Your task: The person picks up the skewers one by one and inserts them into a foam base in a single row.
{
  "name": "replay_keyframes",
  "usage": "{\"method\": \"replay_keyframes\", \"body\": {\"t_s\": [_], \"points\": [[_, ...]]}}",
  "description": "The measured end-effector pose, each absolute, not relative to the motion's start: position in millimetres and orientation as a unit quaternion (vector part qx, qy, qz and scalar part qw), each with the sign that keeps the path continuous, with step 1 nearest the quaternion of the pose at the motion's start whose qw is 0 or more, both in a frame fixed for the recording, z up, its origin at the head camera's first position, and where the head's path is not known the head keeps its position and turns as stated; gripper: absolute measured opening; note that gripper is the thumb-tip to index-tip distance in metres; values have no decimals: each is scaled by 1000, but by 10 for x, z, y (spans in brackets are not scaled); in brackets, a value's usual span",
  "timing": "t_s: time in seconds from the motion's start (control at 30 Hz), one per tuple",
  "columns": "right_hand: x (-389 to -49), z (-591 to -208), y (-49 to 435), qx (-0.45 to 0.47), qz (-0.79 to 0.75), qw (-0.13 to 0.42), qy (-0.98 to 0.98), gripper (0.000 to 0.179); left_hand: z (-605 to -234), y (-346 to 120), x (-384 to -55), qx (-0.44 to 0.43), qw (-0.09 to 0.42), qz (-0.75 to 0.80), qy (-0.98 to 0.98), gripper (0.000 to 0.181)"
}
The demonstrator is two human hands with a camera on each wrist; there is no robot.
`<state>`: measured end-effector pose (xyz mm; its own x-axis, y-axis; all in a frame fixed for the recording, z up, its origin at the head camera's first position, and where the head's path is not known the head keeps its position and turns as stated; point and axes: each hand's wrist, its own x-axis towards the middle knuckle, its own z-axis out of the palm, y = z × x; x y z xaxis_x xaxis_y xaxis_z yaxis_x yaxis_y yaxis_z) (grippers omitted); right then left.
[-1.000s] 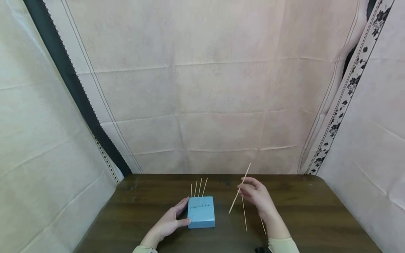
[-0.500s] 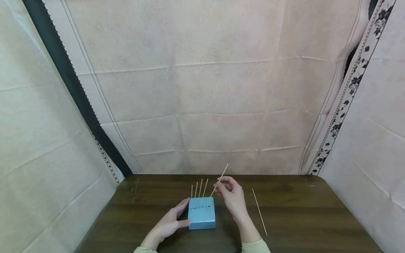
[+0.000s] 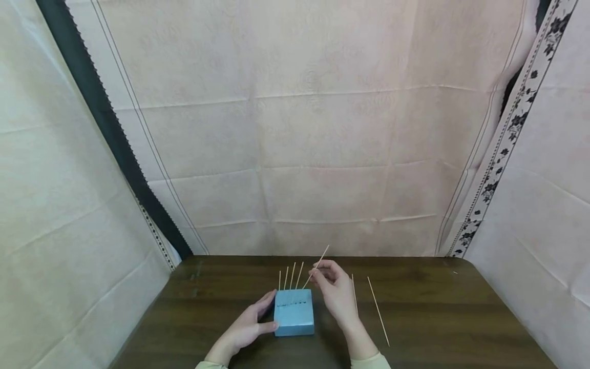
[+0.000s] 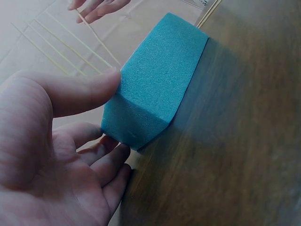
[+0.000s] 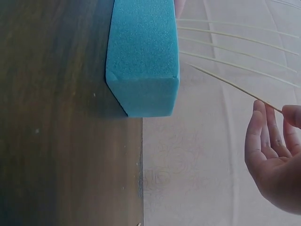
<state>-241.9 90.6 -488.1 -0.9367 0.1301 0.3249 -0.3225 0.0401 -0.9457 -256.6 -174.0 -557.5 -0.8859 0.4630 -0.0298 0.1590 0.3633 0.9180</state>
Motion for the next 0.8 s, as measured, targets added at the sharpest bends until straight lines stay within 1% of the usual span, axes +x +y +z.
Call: {"method": "replay_keyframes", "body": {"t_s": [0.27,0.47,0.8], "points": [[-2402,-4885,867,78,672,161,-719,9,-5583,-1731,-2568,193,136,528,816,89],[-2392,-4898,863,83,657,151,-734,10,-5560,-1724,-2535,184,140,529,816,89],[-2413,-4898,869,87,634,158,-752,9,-5586,-1724,-2560,189,138,534,813,89]]}}
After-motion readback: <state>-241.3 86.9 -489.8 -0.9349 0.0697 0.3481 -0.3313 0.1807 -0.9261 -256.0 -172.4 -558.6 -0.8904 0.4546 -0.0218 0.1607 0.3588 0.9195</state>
